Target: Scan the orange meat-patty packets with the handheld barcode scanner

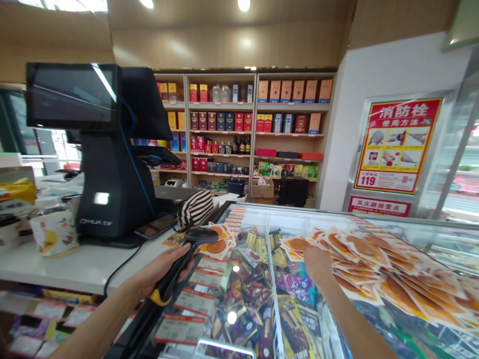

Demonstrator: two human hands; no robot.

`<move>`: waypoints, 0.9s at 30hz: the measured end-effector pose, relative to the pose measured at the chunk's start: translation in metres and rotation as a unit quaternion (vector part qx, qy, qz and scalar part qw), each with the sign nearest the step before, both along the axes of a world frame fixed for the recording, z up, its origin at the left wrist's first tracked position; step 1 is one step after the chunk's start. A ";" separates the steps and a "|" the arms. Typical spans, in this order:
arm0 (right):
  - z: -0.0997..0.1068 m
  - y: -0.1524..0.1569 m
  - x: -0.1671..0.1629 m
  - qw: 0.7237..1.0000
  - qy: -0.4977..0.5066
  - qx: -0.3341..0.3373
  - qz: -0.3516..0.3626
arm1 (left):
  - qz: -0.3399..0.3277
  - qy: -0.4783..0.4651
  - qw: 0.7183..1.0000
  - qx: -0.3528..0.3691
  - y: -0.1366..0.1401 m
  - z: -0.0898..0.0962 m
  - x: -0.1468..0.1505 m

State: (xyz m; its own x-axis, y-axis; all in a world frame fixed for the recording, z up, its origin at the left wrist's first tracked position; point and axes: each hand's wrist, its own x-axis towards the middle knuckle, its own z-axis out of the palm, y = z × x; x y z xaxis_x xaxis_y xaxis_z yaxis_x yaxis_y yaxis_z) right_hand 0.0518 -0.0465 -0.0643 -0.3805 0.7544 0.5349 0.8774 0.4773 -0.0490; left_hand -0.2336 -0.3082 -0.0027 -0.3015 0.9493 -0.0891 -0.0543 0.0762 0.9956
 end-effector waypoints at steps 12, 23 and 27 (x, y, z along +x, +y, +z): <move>0.014 -0.063 -0.128 0.979 0.016 -0.052 0.198 | 0.061 -0.062 0.996 0.005 -0.033 -0.013 -0.029; 0.006 -0.087 -0.233 0.962 0.019 -0.086 0.259 | 0.119 -0.092 0.989 0.004 -0.063 -0.020 -0.057; 0.002 -0.090 -0.249 0.962 0.033 -0.086 0.258 | 0.123 -0.094 0.988 0.005 -0.064 -0.021 -0.059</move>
